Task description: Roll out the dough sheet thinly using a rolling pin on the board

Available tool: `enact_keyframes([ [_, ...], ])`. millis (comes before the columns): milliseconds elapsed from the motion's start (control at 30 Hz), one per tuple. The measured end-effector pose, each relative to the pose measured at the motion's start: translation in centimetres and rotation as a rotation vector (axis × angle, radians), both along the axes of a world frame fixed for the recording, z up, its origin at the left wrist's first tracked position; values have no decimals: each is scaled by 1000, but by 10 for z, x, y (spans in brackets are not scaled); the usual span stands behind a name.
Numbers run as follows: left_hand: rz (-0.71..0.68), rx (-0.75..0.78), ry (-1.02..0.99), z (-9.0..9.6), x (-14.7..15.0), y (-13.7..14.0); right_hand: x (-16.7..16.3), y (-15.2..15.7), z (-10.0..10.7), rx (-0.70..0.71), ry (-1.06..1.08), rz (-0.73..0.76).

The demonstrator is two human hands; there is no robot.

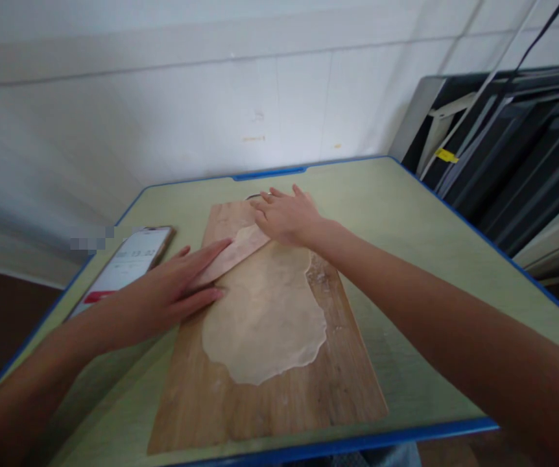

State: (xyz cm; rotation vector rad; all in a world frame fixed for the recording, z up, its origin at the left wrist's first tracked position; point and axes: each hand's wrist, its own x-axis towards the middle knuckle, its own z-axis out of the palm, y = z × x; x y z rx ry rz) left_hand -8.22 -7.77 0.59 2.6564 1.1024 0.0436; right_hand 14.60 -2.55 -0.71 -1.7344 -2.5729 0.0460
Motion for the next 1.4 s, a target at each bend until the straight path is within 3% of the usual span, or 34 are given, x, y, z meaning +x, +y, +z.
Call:
enact_keyframes([
  [133, 34, -94, -77, 2, -4, 10, -27, 40, 2, -25, 19, -10],
  [233, 47, -90, -111, 3, -6, 14, -37, 53, 5, -42, 26, -8],
  [400, 48, -70, -42, 1, -6, 11, -16, 21, 6, -47, 9, 17],
  [500, -8, 47, 4, -4, -4, 5, 1, -7, 5, -37, 6, 7],
  [600, -27, 151, 16, -8, -1, -1, 6, -12, 2, -10, 2, 1],
  [700, 15, 189, 39, -7, -1, 0, -6, 9, 0, 11, -18, -2],
  [900, 97, 69, 36, 1, -5, 9, -37, 56, 5, -48, -11, -32],
  [1000, 77, 118, 80, 1, -5, 8, -33, 46, 7, -54, -16, -26],
  [1233, -2, 348, 150, -4, 9, -12, 7, -26, 2, 3, -14, 37],
  [1300, 2, 389, 165, -5, 12, -15, 8, -29, -1, 31, 11, 38],
  [1400, 78, 384, 197, -5, 11, -9, -2, -6, -2, 42, 35, -15],
])
